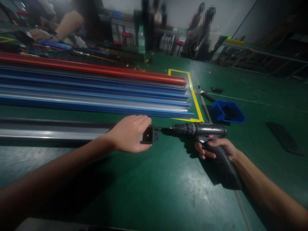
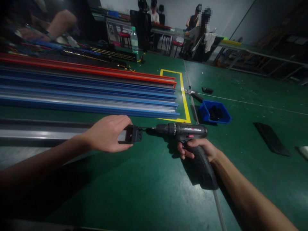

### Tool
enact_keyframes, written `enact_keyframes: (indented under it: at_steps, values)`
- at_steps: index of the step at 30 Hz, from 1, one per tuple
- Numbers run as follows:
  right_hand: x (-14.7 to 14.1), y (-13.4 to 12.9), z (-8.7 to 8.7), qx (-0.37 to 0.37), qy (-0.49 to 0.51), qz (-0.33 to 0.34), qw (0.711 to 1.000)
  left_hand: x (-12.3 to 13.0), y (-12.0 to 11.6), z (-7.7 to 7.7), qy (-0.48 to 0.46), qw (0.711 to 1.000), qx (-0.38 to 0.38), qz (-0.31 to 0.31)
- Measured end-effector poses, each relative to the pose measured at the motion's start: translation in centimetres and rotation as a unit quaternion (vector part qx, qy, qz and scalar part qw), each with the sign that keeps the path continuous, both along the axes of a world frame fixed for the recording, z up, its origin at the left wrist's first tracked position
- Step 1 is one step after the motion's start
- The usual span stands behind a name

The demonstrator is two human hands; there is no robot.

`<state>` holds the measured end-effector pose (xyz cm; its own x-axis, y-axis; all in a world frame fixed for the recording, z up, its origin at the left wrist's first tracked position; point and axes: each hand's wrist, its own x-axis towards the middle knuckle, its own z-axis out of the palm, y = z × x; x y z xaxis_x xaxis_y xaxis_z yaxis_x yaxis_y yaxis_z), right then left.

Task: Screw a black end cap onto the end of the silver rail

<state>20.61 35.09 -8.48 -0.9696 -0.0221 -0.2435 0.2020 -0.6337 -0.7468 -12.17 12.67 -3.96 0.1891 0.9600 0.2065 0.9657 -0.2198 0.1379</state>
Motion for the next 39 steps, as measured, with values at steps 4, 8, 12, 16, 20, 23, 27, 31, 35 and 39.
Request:
enact_keyframes:
  at_steps: [4, 8, 12, 16, 20, 23, 27, 31, 35, 39]
  values:
    - [-0.05, -0.08, 0.01, 0.009, 0.009, -0.003, 1.000, -0.04, -0.12, 0.01, -0.002, 1.000, -0.002, 0.002]
    - [-0.01, -0.25, 0.07, 0.010, 0.006, -0.011, 1.000, 0.01, -0.14, 0.03, -0.002, 1.000, -0.003, 0.003]
    - [0.16, -0.28, 0.02, 0.008, 0.000, -0.012, 1.000, 0.13, -0.02, -0.02, 0.005, 1.000, 0.005, 0.006]
    - [0.21, -0.35, -0.05, 0.010, -0.008, -0.019, 1.000, 0.24, 0.05, 0.01, -0.001, 1.000, -0.003, 0.009]
    - [0.15, -0.48, 0.02, 0.018, -0.001, -0.024, 1.000, 0.25, -0.06, 0.03, 0.011, 1.000, -0.001, 0.015]
    - [0.15, -0.57, 0.15, 0.018, -0.002, -0.025, 1.000, 0.23, -0.10, 0.01, 0.015, 1.000, 0.004, 0.010]
    - [0.15, -0.69, 0.33, 0.016, -0.002, -0.024, 1.000, 0.24, -0.02, 0.00, 0.008, 1.000, -0.003, 0.008]
    - [0.11, -0.70, 0.45, 0.019, 0.004, -0.027, 0.999, 0.28, -0.01, 0.01, 0.008, 1.000, -0.004, 0.010]
    - [0.13, -0.61, 0.40, 0.010, -0.004, -0.026, 1.000, 0.29, -0.05, 0.08, 0.009, 1.000, -0.003, 0.010]
    - [0.21, -0.55, 0.21, 0.005, -0.004, -0.026, 1.000, 0.26, -0.06, 0.12, 0.004, 1.000, -0.005, 0.011]
